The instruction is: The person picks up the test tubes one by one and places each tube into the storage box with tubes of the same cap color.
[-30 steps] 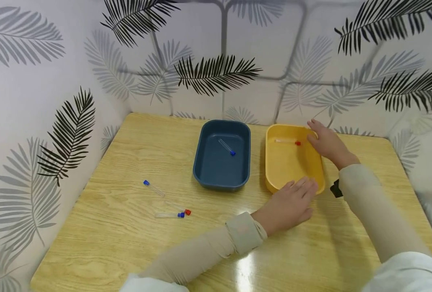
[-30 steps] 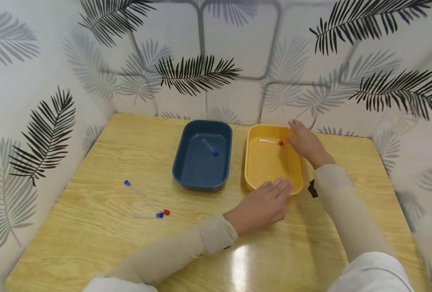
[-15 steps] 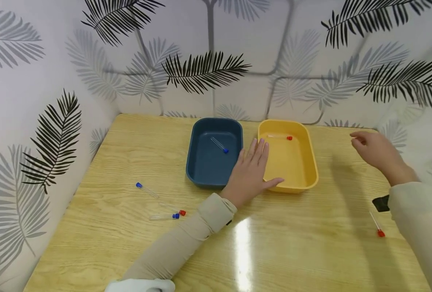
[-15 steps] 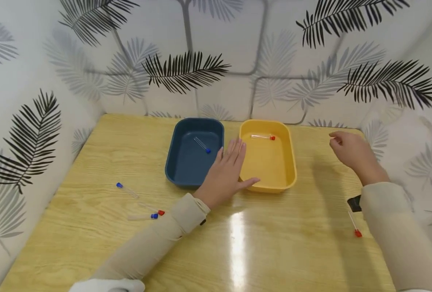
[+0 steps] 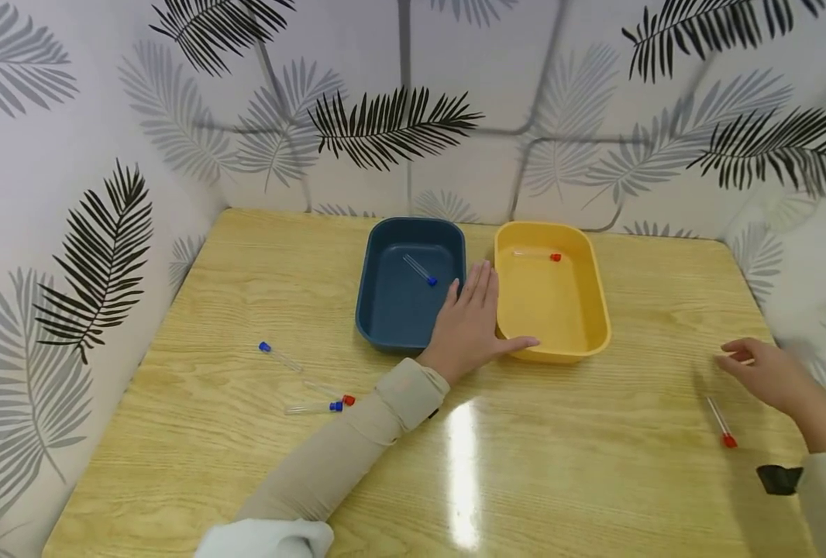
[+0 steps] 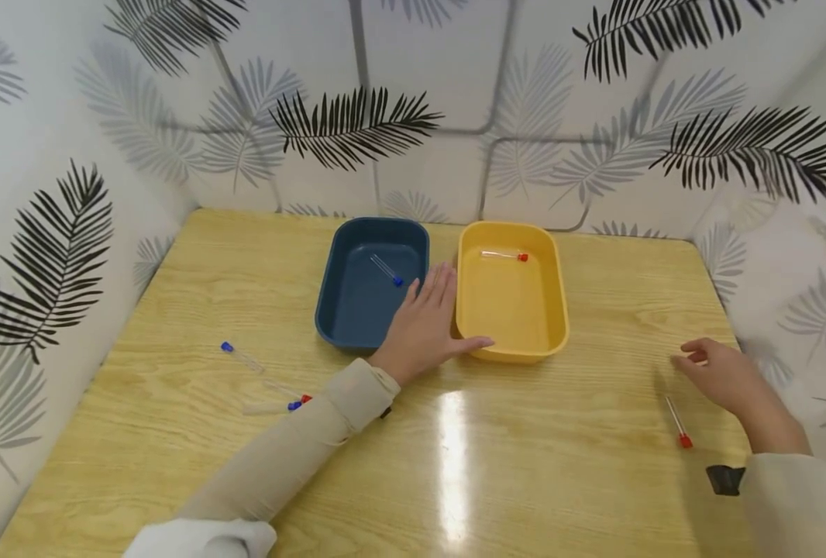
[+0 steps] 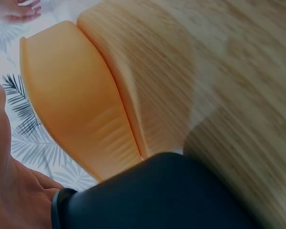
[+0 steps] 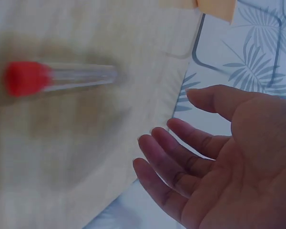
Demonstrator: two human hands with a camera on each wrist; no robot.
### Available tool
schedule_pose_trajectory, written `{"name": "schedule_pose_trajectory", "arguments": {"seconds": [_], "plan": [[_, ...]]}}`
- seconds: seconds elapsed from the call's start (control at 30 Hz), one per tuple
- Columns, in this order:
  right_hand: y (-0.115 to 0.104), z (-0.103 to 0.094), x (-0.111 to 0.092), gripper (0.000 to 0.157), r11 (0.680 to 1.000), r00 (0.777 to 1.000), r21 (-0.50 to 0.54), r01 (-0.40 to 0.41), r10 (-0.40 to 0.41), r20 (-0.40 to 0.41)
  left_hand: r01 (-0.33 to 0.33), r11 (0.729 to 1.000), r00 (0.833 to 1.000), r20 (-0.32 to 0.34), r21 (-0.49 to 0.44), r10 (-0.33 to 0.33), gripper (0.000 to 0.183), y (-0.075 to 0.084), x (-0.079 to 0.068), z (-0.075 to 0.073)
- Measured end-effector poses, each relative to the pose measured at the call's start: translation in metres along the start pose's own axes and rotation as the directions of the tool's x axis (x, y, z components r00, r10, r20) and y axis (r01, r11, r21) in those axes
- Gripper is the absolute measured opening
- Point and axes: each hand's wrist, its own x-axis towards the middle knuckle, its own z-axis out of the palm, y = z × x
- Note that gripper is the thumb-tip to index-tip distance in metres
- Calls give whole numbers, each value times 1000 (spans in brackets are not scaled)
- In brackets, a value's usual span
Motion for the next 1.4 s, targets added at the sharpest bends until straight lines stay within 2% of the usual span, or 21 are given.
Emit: {"name": "schedule_pose_trajectory", "arguments": {"seconds": [0.2, 0.43, 0.6, 0.83, 1.07, 1.4], "plan": [[12, 20, -23, 64, 996, 998, 73, -41, 38, 47, -8, 1000, 1000, 16, 28, 8, 114, 6, 6, 7], [22, 34, -34, 65, 993, 996, 90, -83, 78, 53, -16, 995, 1000, 4, 97, 15, 115, 9, 7, 15], [22, 39, -37, 68, 991, 993, 79, -109, 105, 58, -16, 994, 1000, 20, 104, 14, 114, 8, 5, 18], [15, 43, -38, 51, 992, 996, 88, -92, 92, 11, -16, 996, 999, 35, 90, 13, 114, 7, 5, 19], [7, 46, -36, 51, 987, 995, 128, -101, 100, 12, -20, 995, 1000, 20, 96, 18, 113, 7, 5, 20], [-1, 41, -30, 46, 993, 996, 75, -88, 87, 16, -16, 994, 999, 33, 105, 13, 114, 7, 5, 21]]}}
